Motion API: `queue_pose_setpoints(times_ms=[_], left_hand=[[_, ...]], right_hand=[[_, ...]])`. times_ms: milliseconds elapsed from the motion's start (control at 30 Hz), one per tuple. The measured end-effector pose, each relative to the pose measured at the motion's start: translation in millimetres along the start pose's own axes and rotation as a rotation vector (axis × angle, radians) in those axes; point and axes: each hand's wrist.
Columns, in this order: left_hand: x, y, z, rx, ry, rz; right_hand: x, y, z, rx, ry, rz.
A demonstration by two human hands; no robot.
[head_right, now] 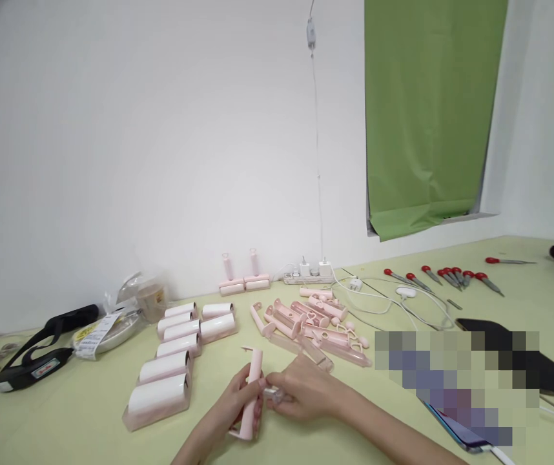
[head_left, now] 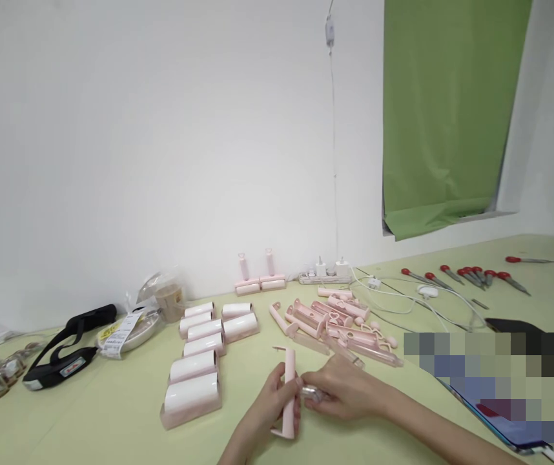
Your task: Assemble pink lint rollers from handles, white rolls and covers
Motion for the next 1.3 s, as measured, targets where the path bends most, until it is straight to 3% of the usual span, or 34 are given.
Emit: queue_pose_setpoints(times_ms=[300, 533, 633, 767, 833, 933, 1033, 1100, 1200, 1300], left_hand=[[5, 14, 4, -0.19, 0.037, -0.121], [13, 20, 9, -0.039, 0.131, 0.175], [13, 28, 8, -0.004, 0.163, 0.222], [12, 27, -13, -0.078, 0.15, 0.098], [16, 14, -28, -0.109, 0.174, -0.074], [27, -10, -37, 0.058, 0.272, -0.187], [30, -19, -16, 0.271, 0.156, 0.127], [24, -13, 10, 0.416, 0.102, 0.519], [15, 3, 49, 0.513, 0.091, 0.71], [18, 13, 75, 0.51, 0.113, 0.81]], right_hand=[[7, -14, -15, -0.13, -0.076, 0.467], [-6, -16, -24, 0.079, 0.092, 0.128], [-10, -24, -25, 0.089, 0.046, 0.131], [1, -31, -32, -0.053, -0.127, 0.386], [19, -34, -40, -0.074, -0.099, 0.628], [51, -39, -55, 0.147, 0.152, 0.884], [71, -42, -64, 0.327, 0.299, 0.861], [72, -41, -64, 0.338, 0.336, 0.773], [62, -33, -57, 0.316, 0.37, 0.622], [51, -28, -48, 0.286, 0.349, 0.441]])
Point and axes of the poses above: each hand's wrist, its own z-axis towards the middle knuckle, its own y-axis out of the palm, x = y × z, and after that the axes turned 14 degrees about -x, right-handed
